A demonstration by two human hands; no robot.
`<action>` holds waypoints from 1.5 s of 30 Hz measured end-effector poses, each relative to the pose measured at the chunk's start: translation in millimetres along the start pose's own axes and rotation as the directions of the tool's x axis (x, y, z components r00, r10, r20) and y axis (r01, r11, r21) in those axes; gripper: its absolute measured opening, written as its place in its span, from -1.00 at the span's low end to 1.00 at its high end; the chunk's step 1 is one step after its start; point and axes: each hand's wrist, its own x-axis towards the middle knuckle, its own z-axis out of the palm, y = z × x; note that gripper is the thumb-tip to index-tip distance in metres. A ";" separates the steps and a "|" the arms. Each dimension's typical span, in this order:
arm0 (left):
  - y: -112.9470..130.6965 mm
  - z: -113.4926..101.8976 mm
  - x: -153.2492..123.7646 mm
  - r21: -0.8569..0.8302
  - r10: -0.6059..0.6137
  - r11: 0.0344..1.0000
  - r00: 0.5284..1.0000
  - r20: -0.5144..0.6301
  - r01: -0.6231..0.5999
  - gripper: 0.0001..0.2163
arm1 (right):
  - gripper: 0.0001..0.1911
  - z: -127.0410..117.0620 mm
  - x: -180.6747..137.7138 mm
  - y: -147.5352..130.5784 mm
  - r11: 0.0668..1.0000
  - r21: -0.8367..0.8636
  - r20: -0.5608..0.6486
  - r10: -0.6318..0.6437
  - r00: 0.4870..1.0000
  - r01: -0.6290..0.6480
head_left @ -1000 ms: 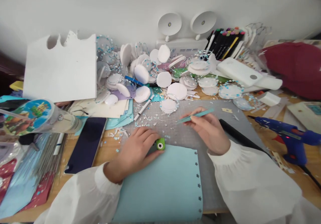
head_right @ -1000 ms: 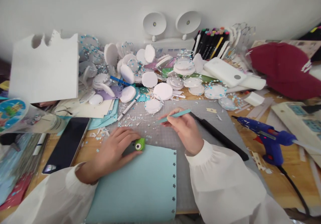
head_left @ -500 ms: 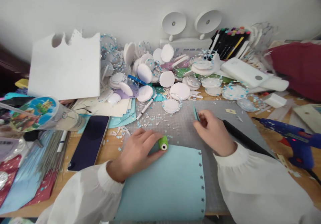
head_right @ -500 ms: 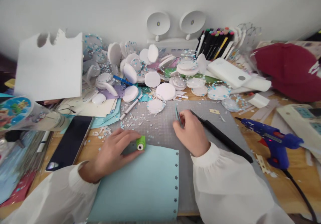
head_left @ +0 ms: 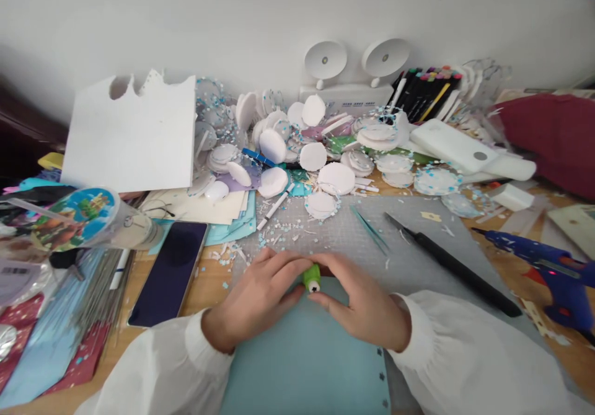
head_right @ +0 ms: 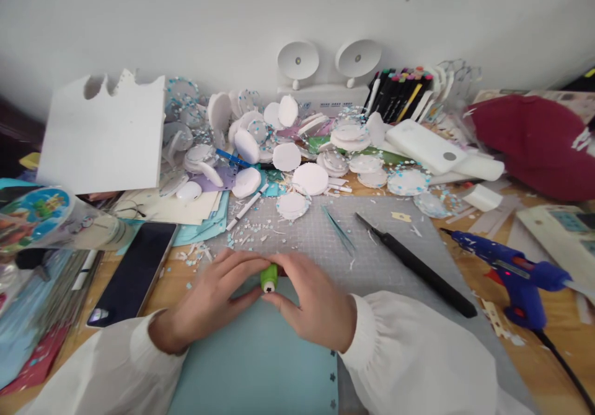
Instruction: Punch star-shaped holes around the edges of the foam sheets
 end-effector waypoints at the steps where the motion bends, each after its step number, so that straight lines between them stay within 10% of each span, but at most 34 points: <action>1: -0.2 -1.8 0.3 -0.030 -0.032 0.999 0.999 0.019 0.033 -0.65 | -0.59 -1.0 -0.4 1.8 1.000 0.027 -0.008 0.009 1.000 -0.009; 11: -3.1 -11.3 2.7 -0.338 -0.302 0.885 0.947 0.112 0.322 -0.88 | -0.64 -11.1 3.2 3.5 0.963 0.244 0.015 0.111 0.994 -0.111; 38: 11.0 -17.3 3.7 -0.530 -0.350 0.758 0.923 0.161 0.380 -0.85 | -0.66 -10.6 3.2 -3.0 0.842 0.492 0.078 0.211 0.974 -0.222; 45: 10.5 -15.9 2.7 -0.530 -0.348 0.754 0.920 0.181 0.389 -0.84 | -0.66 -8.6 7.4 -0.8 0.678 0.655 0.051 0.401 0.915 -0.334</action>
